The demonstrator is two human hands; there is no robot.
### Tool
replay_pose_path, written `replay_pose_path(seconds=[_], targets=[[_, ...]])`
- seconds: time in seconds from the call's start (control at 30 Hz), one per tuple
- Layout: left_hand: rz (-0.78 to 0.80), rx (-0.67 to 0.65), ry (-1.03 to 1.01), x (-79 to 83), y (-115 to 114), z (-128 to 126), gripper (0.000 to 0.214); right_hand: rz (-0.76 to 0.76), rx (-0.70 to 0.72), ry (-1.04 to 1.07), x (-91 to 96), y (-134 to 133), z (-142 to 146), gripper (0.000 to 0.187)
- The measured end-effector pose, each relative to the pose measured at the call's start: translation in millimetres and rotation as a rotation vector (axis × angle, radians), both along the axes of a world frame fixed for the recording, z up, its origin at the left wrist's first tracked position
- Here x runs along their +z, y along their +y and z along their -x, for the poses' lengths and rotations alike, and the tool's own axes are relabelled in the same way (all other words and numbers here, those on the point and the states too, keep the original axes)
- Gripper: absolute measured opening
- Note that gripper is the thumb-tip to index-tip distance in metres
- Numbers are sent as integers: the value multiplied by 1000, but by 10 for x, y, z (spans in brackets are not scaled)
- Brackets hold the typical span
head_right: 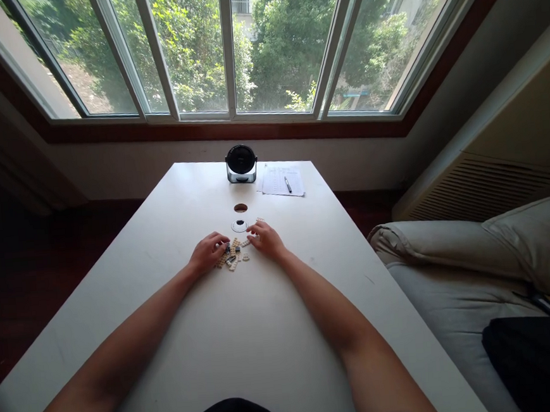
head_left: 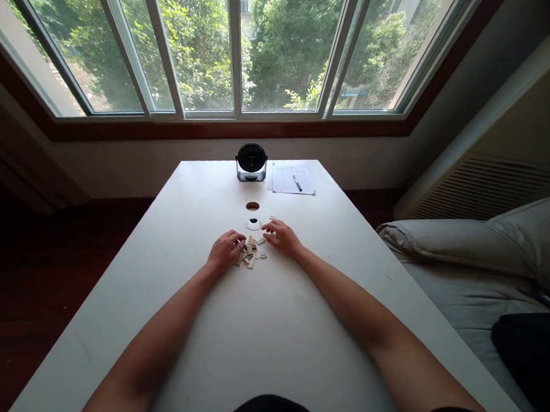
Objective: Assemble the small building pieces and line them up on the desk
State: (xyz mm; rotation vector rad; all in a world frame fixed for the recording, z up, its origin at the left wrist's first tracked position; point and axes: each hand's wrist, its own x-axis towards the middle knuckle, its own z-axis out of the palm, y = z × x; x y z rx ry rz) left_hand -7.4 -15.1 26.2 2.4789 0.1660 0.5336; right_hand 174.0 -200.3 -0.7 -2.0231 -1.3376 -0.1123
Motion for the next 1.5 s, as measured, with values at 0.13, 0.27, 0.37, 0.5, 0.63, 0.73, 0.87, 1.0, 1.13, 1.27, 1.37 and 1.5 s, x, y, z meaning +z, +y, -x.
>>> replay_pose_path(seconds=[0.13, 0.27, 0.37, 0.5, 0.63, 0.73, 0.87, 1.0, 1.13, 1.27, 1.37, 1.5], targets=[[-6, 2, -3, 15, -3, 4, 20, 15, 134, -21, -16, -48, 40, 25], [3, -5, 4, 22, -7, 4, 20, 13, 144, -73, -31, -55, 21, 22], [10, -5, 0, 21, -9, 4, 20, 27, 156, -92, -12, -60, 25, 16], [12, -3, -2, 14, -6, 11, 20, 25, 149, -88, 12, -74, 46, 10], [-1, -13, -6, 4, 2, 8, 20, 33, 147, -95, 6, -69, 54, 9], [-21, -23, 1, -8, 10, -3, 20, 48, 158, -102, -1, -59, 48, 7], [-46, -31, 8, -33, 25, -15, 21, 42, 156, -109, -5, -61, 42, 6], [-110, -59, 17, -52, 25, -16, 24, 10, 124, -97, -7, -69, 45, 7], [-179, -125, 25, -77, 7, -20, 34, -4, 102, -90, -11, -73, 42, 5], [-224, -192, 60, -119, 1, -35, 48, -12, 86, -92, -21, -73, 32, 5], [-246, -217, 87, -132, -5, -43, 54, -7, 74, -104, -29, -70, 28, 4], [-258, -252, 92, -98, -45, -32, 62, 7, 41, -133, -28, -71, 33, 4]])
